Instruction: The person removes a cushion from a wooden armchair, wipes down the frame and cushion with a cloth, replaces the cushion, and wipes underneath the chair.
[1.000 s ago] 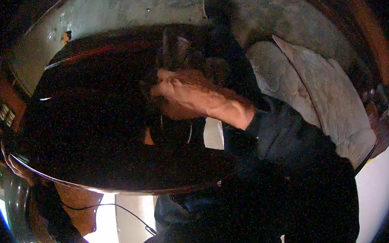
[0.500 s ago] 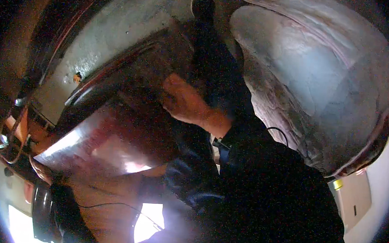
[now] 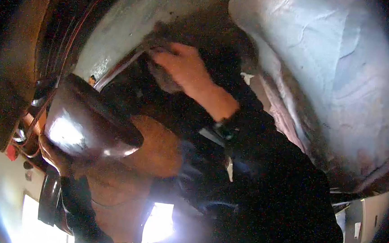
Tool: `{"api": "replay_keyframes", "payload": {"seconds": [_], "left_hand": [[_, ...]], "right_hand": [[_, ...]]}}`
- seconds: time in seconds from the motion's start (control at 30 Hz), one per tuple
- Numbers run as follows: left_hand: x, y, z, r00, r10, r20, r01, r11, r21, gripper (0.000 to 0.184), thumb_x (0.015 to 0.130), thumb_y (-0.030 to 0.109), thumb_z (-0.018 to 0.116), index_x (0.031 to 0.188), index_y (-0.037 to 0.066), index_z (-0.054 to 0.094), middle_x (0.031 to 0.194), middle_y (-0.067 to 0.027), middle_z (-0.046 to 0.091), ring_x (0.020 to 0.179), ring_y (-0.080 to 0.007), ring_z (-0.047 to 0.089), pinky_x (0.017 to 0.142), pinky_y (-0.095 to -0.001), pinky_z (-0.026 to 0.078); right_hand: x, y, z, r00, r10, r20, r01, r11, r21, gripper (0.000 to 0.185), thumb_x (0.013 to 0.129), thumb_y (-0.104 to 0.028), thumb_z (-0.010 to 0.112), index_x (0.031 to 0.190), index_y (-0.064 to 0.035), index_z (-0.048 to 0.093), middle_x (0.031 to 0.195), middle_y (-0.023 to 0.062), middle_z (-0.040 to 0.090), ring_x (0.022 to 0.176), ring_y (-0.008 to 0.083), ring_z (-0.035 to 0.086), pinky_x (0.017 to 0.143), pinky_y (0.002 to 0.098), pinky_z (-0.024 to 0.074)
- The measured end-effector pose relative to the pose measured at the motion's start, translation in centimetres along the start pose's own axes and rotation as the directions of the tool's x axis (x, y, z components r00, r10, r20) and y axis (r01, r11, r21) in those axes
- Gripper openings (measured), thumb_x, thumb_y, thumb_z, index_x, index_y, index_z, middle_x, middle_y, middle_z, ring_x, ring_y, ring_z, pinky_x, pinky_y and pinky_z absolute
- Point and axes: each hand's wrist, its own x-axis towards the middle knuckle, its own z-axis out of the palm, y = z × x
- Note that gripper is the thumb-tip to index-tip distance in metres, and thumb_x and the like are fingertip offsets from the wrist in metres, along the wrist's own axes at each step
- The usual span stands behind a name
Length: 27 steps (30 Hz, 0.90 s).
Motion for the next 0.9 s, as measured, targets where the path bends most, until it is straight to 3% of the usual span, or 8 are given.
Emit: {"api": "replay_keyframes", "payload": {"seconds": [0.07,0.13,0.43,0.5,0.63,0.7,0.77,0.9], "left_hand": [[-0.8,-0.5,-0.5,1.000,0.016,-0.021,-0.015,1.000,0.017,0.059,0.096,0.047,0.040,0.119,-0.003,0.062,0.118,-0.0151,0.062,0.106,-0.0263,0.057,0.095,-0.0409,0.044],[-0.1,-1.7,-0.4,0.998,0.031,-0.055,-0.031,0.999,0.006,0.059,0.096,0.047,0.041,0.118,-0.004,0.062,0.115,-0.0152,0.062,0.103,-0.0256,0.057,0.093,-0.0410,0.045],[-1.8,1.0,0.5,0.996,-0.058,-0.063,0.049,0.990,-0.134,0.061,0.094,0.048,0.044,0.111,-0.007,0.061,0.108,-0.0164,0.062,0.097,-0.0256,0.057,0.085,-0.0408,0.046],[-0.3,-2.6,-0.9,0.995,0.049,-0.089,-0.053,0.998,-0.046,0.061,0.095,0.048,0.043,0.111,-0.007,0.061,0.108,-0.0161,0.063,0.097,-0.0255,0.057,0.085,-0.0414,0.047],[-0.8,-2.6,-0.8,0.990,-0.110,-0.084,0.101,0.988,-0.115,0.055,0.095,0.047,0.043,0.107,-0.003,0.063,0.112,-0.0189,0.063,0.099,-0.0281,0.059,0.088,-0.0427,0.048],[-0.1,-5.3,-2.2,0.806,0.582,0.108,-0.554,0.677,0.484,0.047,0.094,0.040,0.048,0.113,0.000,0.061,0.114,-0.0205,0.063,0.101,-0.0311,0.061,0.088,-0.0442,0.048],[0.1,-6.1,-2.6,0.788,0.604,0.117,-0.559,0.624,0.545,0.048,0.093,0.035,0.052,0.124,-0.001,0.056,0.116,-0.0203,0.062,0.103,-0.0319,0.061,0.088,-0.0440,0.048],[0.3,-7.6,-3.6,0.869,0.488,0.084,-0.444,0.694,0.567,0.054,0.097,0.042,0.046,0.132,0.001,0.050,0.123,-0.0137,0.055,0.109,-0.0252,0.057,0.090,-0.0388,0.048]], "right_hand": [[-0.1,2.0,3.1,0.995,-0.096,0.024,0.098,0.944,-0.314,0.031,0.080,-0.010,0.066,0.110,-0.0034,0.065,0.107,0.0104,0.065,0.089,0.0224,0.063,0.075,0.0351,0.0534],[-0.1,3.3,5.6,0.770,-0.593,0.234,0.488,0.313,-0.815,0.038,0.073,-0.005,0.066,0.112,-0.0072,0.066,0.121,0.0165,0.055,0.106,0.0377,0.054,0.086,0.0437,0.0501],[-5.8,9.3,0.9,0.831,-0.443,0.335,0.551,0.575,-0.605,0.028,0.075,-0.005,0.064,0.103,-0.0057,0.067,0.105,0.0125,0.060,0.088,0.0295,0.060,0.073,0.0398,0.0518],[-5.8,8.6,-1.8,0.993,0.110,0.049,-0.078,0.896,-0.436,0.027,0.080,-0.011,0.062,0.105,-0.0026,0.067,0.084,0.0131,0.064,0.075,0.0273,0.063,0.072,0.0437,0.0533],[-0.9,8.9,-7.2,0.958,0.119,-0.261,-0.072,0.981,0.183,0.028,0.080,-0.013,0.062,0.102,0.0035,0.065,0.089,0.0119,0.068,0.074,0.0205,0.066,0.064,0.0373,0.0534],[1.8,5.4,-6.1,0.972,0.063,-0.227,0.026,0.929,0.369,0.027,0.080,-0.016,0.065,0.100,0.0029,0.066,0.091,0.0129,0.068,0.078,0.0221,0.066,0.068,0.0362,0.0535],[6.2,5.0,-3.7,0.969,0.072,-0.235,0.042,0.894,0.445,0.021,0.088,-0.016,0.062,0.102,-0.0020,0.066,0.094,0.0086,0.067,0.085,0.0181,0.065,0.071,0.0339,0.0513],[14.0,10.0,-1.5,0.934,-0.337,-0.120,0.239,0.837,-0.491,0.030,0.088,-0.020,0.062,0.110,0.0006,0.064,0.103,0.0170,0.068,0.098,0.0313,0.065,0.078,0.0385,0.0503]]}}
